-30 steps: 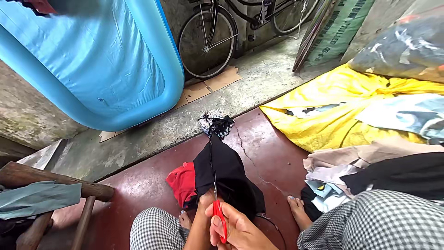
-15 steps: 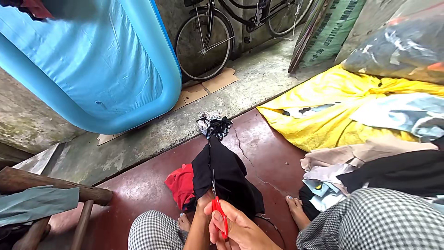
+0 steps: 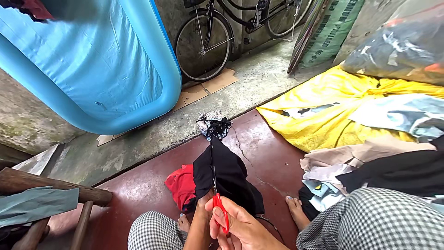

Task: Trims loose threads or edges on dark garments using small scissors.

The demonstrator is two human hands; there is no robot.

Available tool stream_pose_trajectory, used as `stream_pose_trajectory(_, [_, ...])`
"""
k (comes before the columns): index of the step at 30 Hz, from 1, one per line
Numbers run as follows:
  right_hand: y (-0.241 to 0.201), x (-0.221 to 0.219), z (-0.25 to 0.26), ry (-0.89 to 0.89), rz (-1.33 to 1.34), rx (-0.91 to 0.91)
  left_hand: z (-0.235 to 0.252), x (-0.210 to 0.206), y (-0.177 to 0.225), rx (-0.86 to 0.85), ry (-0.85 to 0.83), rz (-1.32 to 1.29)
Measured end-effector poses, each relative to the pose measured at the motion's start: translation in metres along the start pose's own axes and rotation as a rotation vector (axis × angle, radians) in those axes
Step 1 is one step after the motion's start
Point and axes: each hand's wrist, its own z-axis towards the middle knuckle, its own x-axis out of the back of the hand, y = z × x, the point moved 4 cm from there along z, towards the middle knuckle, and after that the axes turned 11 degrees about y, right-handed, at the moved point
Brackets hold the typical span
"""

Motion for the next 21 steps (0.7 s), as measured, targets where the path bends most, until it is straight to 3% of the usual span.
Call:
stream_pose_trajectory(5, [-0.001,0.001,0.001,0.005,0.011,-0.007,0.006,0.003,-0.01,0.027,0.014,-0.004])
stream_pose_trajectory(9, [-0.001,0.003,0.002,0.068,-0.017,0.058,-0.009,-0.026,0.031,0.131,-0.037,-0.25])
stream_pose_trajectory(11, [-0.002,0.004,0.003,0.058,-0.018,0.052,-0.005,-0.027,0.027,0.074,-0.108,-0.347])
stream_pose_trajectory(14, [-0.004,0.006,0.005,0.027,-0.006,0.022,-0.002,-0.011,0.006,-0.012,-0.108,-0.237])
stream_pose_trajectory(18, [-0.006,0.006,0.005,0.035,0.02,0.015,0.004,0.004,-0.023,0.142,-0.009,-0.099])
stream_pose_trajectory(21, [-0.006,0.006,0.005,0.063,0.002,0.051,-0.008,-0.012,0.007,0.042,-0.051,-0.195])
